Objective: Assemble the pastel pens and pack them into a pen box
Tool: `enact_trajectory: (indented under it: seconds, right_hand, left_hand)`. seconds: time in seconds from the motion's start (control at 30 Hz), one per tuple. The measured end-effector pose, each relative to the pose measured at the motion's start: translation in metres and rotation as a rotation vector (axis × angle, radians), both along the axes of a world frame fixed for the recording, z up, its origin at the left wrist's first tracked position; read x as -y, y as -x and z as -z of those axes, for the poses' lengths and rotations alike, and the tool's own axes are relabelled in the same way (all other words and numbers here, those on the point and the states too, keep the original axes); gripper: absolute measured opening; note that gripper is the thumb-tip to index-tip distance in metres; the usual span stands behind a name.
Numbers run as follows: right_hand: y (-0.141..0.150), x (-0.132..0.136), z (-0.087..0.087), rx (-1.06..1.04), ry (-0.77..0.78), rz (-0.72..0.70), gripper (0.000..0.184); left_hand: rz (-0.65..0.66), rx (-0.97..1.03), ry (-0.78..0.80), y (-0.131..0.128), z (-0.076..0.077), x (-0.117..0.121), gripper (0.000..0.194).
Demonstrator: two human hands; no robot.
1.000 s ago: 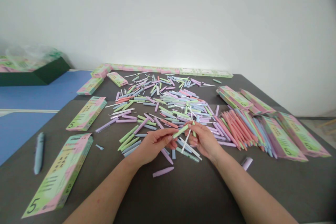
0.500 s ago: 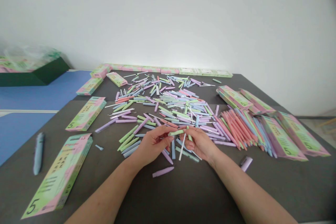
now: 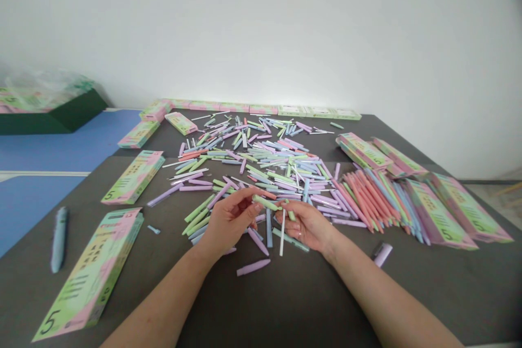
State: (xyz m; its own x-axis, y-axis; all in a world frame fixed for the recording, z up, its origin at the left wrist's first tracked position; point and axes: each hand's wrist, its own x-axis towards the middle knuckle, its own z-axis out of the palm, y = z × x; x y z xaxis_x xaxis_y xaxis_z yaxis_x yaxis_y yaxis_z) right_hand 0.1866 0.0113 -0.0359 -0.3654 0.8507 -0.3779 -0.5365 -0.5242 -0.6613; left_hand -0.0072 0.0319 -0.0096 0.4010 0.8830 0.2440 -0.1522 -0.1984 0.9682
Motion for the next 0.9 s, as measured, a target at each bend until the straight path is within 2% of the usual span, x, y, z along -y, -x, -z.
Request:
enact_trajectory:
  seconds: [0.23, 0.57, 0.73, 0.9]
  right_hand:
    - [0.0019, 0.0006, 0.0015, -0.046, 0.017, -0.06, 0.015]
    - [0.0053, 0.0042, -0.0025, 0.01, -0.02, -0.036, 0.018]
    - [0.0037, 0.0036, -0.0016, 0.032, -0.015, -0.037, 0.021]
    - [0.0033, 0.0037, -0.0037, 0.026, -0.016, -0.044, 0.019]
  left_hand:
    - [-0.057, 0.05, -0.003, -0.0017, -0.0032, 0.0002, 0.017]
    - [-0.082, 0.069, 0.027, -0.0008, -0.0008, -0.0021, 0.018]
    - [-0.139, 0.2, 0.105, -0.0004, 0.0037, -0.0059, 0.016]
    - [-0.129, 0.266, 0.158, 0.0002, 0.0055, -0.0091, 0.014]
